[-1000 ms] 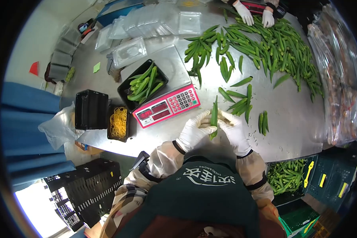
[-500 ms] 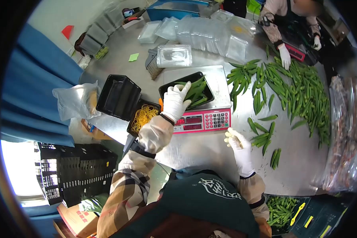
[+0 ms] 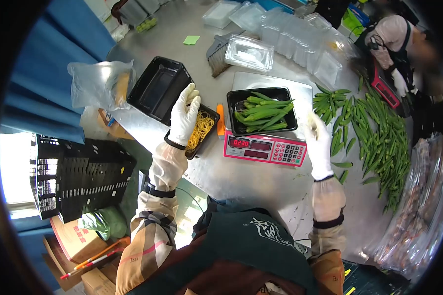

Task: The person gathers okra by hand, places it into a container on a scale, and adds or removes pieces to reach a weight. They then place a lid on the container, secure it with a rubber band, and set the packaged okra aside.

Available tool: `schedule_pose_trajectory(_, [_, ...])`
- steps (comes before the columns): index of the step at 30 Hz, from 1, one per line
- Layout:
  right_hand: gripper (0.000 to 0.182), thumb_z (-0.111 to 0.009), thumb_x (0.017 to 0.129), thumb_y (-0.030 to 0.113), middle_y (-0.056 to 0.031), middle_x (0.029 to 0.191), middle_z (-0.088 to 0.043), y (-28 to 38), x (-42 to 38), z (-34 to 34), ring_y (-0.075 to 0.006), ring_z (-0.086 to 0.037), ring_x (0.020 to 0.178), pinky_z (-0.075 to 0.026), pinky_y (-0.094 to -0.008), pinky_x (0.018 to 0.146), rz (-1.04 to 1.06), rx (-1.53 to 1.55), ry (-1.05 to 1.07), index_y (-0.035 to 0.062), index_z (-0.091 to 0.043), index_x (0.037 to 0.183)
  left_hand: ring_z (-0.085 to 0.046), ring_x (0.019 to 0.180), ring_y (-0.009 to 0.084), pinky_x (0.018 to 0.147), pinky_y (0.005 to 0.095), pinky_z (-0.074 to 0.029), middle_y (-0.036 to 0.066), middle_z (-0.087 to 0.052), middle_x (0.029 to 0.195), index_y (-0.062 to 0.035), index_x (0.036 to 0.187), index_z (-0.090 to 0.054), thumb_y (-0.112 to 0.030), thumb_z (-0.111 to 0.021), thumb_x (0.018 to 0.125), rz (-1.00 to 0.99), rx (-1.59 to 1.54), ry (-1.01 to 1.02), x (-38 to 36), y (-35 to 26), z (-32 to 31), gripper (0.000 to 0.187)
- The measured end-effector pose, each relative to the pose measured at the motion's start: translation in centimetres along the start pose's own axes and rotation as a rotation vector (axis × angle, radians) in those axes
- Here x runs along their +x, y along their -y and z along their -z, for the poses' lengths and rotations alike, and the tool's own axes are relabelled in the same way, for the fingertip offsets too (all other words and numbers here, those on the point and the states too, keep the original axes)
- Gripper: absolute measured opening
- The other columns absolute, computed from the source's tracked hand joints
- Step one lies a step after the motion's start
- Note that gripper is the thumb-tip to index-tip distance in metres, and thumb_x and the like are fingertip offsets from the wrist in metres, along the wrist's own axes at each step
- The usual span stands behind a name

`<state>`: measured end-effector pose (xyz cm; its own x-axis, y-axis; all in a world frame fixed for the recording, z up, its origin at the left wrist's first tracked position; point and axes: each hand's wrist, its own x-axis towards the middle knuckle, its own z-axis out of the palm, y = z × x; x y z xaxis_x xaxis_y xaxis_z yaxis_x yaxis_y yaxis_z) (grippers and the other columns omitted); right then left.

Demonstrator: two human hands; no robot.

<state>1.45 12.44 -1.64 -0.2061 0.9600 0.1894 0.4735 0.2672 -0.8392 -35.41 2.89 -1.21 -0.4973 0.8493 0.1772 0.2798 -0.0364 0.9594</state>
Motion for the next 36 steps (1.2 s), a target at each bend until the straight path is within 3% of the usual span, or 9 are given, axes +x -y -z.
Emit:
schedule_pose_trajectory(8, [0.047, -0.063, 0.089, 0.013, -0.0184, 0.135, -0.051, 3.8, 5.9, -5.6, -0.0341, -0.046, 0.127, -0.035, -0.0397, 0.109, 0.273, -0.387, 0.067, 0.0045, -0.052, 0.133, -0.043, 0.133, 0.0279, 0.108, 0.0333, -0.036, 0.024, -0.044, 0.142, 0.0002, 0.146, -0.033, -0.012, -0.054, 0.098, -0.017, -0.082, 0.038, -1.7, 2.1, -5.1, 0.054])
schedule_pose_trajectory(14, [0.044, -0.053, 0.095, 0.029, -0.0192, 0.129, -0.058, 3.3, 4.1, -8.2, -0.0355, -0.048, 0.125, -0.034, -0.044, 0.108, 0.358, -0.712, 0.209, 0.0014, -0.056, 0.129, -0.028, 0.14, 0.0406, 0.112, 0.0347, -0.031, 0.03, -0.021, 0.153, -0.001, 0.152, -0.01, -0.009, -0.057, 0.092, -0.199, 0.295, 0.068, -2.6, 1.6, -12.3, 0.077])
schedule_pose_trajectory(19, [0.074, -0.054, 0.091, 0.046, -0.0284, 0.134, -0.049, 3.8, 2.4, -8.4, -0.0388, -0.039, 0.132, -0.029, -0.0431, 0.112, 0.281, -0.88, 0.259, -0.0095, -0.04, 0.137, -0.028, 0.139, 0.0409, 0.112, 0.0569, -0.023, 0.028, -0.02, 0.153, -0.0044, 0.152, -0.014, -0.036, -0.059, 0.091, -0.207, 0.565, 0.282, -0.2, 1.4, -12.5, 0.082])
schedule_pose_trajectory(22, [0.081, -0.054, 0.09, 0.053, -0.0297, 0.138, -0.045, 2.9, 3.0, -8.7, -0.0377, -0.039, 0.134, -0.028, -0.0423, 0.113, 0.266, -0.877, 0.333, -0.0106, -0.038, 0.138, -0.028, 0.139, 0.0419, 0.113, 0.0544, -0.023, 0.027, -0.023, 0.152, -0.0047, 0.152, -0.018, -0.035, -0.059, 0.091, -0.235, 0.674, 0.336, 0.6, 0.6, -12.5, 0.079])
schedule_pose_trajectory(28, [0.071, -0.065, 0.085, 0.045, -0.0174, 0.117, -0.058, 3.0, 6.1, -7.3, -0.0326, -0.055, 0.103, -0.044, -0.0428, 0.089, 0.342, -0.77, 0.258, -0.0018, -0.046, 0.135, -0.021, 0.138, 0.0505, 0.113, 0.0567, -0.018, 0.037, -0.018, 0.148, -0.0057, 0.153, -0.014, -0.047, -0.058, 0.09, -0.267, 0.811, 0.386, 1.3, -0.5, -13.2, 0.087])
schedule_pose_trajectory(30, [0.07, -0.065, 0.085, 0.045, -0.017, 0.114, -0.057, 3.6, 5.9, -6.7, -0.0327, -0.054, 0.102, -0.043, -0.043, 0.089, 0.351, -0.738, 0.273, -0.0017, -0.047, 0.134, -0.022, 0.138, 0.0493, 0.114, 0.056, -0.016, 0.034, -0.02, 0.15, -0.0076, 0.153, -0.017, -0.043, -0.058, 0.091, -0.313, 0.709, 0.347, 3.7, -0.4, -12.7, 0.082])
schedule_pose_trajectory(33, [0.073, -0.062, 0.085, 0.048, -0.0173, 0.119, -0.054, 2.9, 5.2, -7.0, -0.0337, -0.05, 0.106, -0.04, -0.0453, 0.091, 0.281, -0.704, 0.287, 0.0005, -0.044, 0.138, -0.052, 0.112, 0.0421, 0.097, 0.049, -0.041, 0.021, -0.058, 0.119, -0.0048, 0.127, -0.054, -0.019, -0.059, 0.09, -0.612, 0.443, 0.045, 12.3, 3.0, -12.7, 0.04])
schedule_pose_trajectory(35, [0.072, -0.059, 0.088, 0.048, -0.0197, 0.125, -0.052, 2.9, 5.1, -7.0, -0.0357, -0.049, 0.109, -0.038, -0.0459, 0.095, 0.219, -0.693, 0.311, 0.0043, -0.04, 0.142, -0.061, 0.096, 0.0361, 0.083, 0.0444, -0.049, 0.019, -0.066, 0.094, -0.0028, 0.103, -0.067, -0.014, -0.058, 0.088, -0.302, 0.467, 0.139, 16.9, 4.1, -13.1, 0.021])
schedule_pose_trajectory(36, [0.071, -0.061, 0.088, 0.046, -0.0204, 0.128, -0.051, 3.4, 5.3, -6.8, -0.0371, -0.047, 0.115, -0.037, -0.0464, 0.099, 0.175, -0.664, 0.337, 0.0043, -0.04, 0.141, -0.061, 0.096, 0.0354, 0.083, 0.0442, -0.049, 0.018, -0.066, 0.097, -0.0054, 0.103, -0.068, -0.014, -0.059, 0.087, -0.302, 0.582, 0.221, 18.9, 5.8, -13.5, 0.02])
